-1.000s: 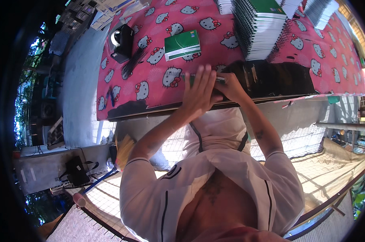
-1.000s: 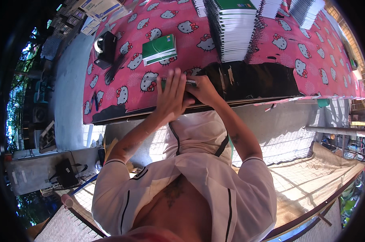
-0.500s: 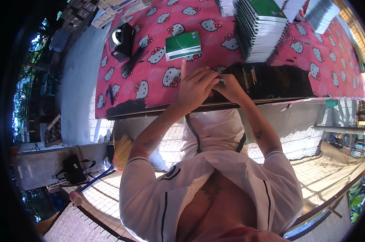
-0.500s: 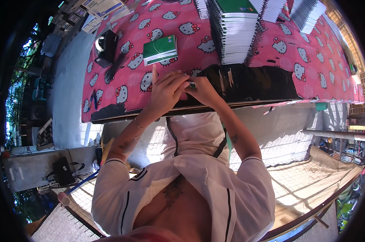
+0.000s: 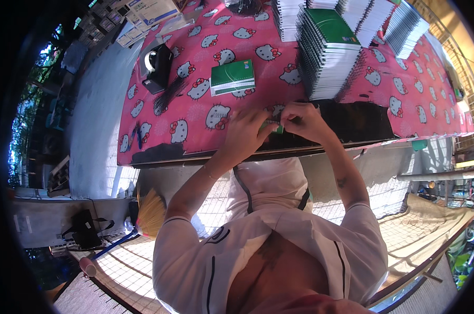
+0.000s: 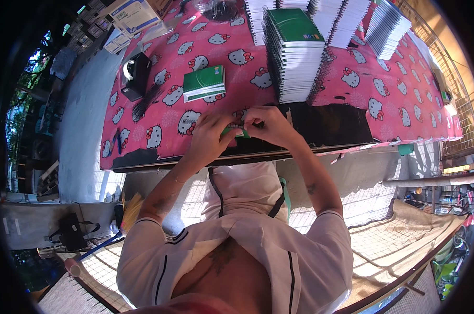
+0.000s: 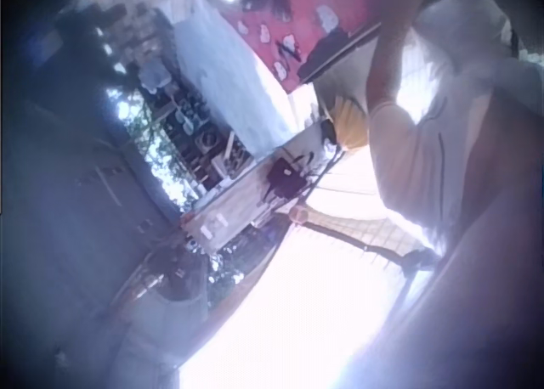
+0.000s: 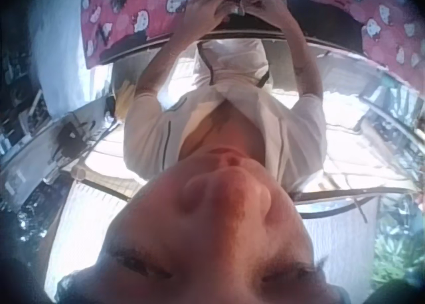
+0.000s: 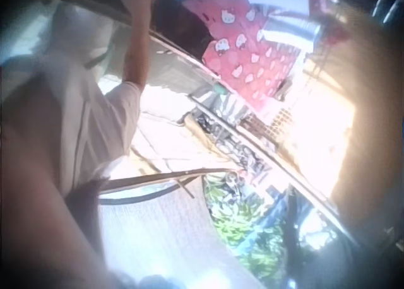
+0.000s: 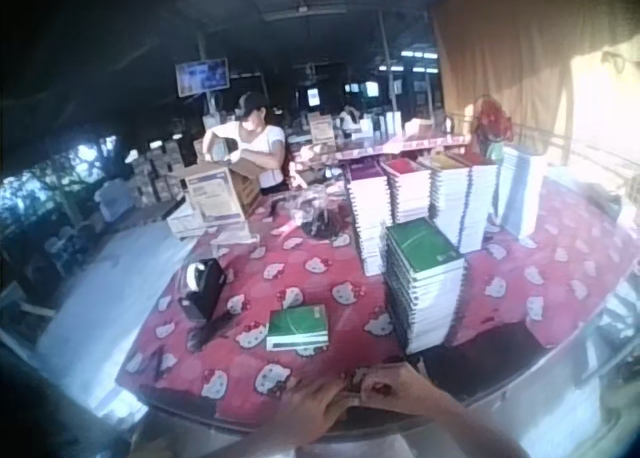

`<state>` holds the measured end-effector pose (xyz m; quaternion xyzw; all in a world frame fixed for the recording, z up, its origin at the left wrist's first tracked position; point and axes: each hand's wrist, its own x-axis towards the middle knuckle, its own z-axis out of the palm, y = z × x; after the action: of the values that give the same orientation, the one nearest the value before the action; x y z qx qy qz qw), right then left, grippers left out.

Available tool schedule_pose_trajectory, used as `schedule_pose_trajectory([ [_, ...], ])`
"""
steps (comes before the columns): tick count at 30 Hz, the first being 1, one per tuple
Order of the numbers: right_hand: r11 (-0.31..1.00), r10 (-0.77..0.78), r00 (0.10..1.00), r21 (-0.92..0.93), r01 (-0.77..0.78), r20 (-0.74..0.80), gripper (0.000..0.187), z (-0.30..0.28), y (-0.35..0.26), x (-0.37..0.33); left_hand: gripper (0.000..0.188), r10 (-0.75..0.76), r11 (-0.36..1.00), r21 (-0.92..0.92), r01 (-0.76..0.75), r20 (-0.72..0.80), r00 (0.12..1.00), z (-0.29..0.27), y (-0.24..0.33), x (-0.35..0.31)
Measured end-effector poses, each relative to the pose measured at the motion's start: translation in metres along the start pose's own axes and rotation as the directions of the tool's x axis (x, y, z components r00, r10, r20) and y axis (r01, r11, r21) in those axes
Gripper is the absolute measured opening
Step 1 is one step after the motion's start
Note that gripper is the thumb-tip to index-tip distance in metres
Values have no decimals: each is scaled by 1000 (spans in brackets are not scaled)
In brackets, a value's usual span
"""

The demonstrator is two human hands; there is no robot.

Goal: The person assembles small notepads by hand, picking up green covers and placing them on top of stacked paper sheets before adding the assembled units to a larger pile.

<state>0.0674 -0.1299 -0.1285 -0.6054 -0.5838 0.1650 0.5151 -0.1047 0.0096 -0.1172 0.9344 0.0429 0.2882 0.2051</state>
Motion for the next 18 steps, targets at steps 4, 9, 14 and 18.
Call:
schedule_pose_trajectory([
  [4,988,1,978,-150,-33,-210,11,18,-15,-1,24,26,985,165,-43,101,995,-10,9,-3],
  [9,985,66,895,173,12,-441,45,-2,-89,-6,23,-122,958,-269,96,-82,989,-63,47,61],
  [14,939,21,851,303,164,-525,60,-53,-121,17,30,357,907,-75,-414,-383,852,-70,72,168],
  [18,987,116,841,160,-35,-529,58,-137,-114,52,32,302,871,-324,-370,-241,922,-34,51,259],
])
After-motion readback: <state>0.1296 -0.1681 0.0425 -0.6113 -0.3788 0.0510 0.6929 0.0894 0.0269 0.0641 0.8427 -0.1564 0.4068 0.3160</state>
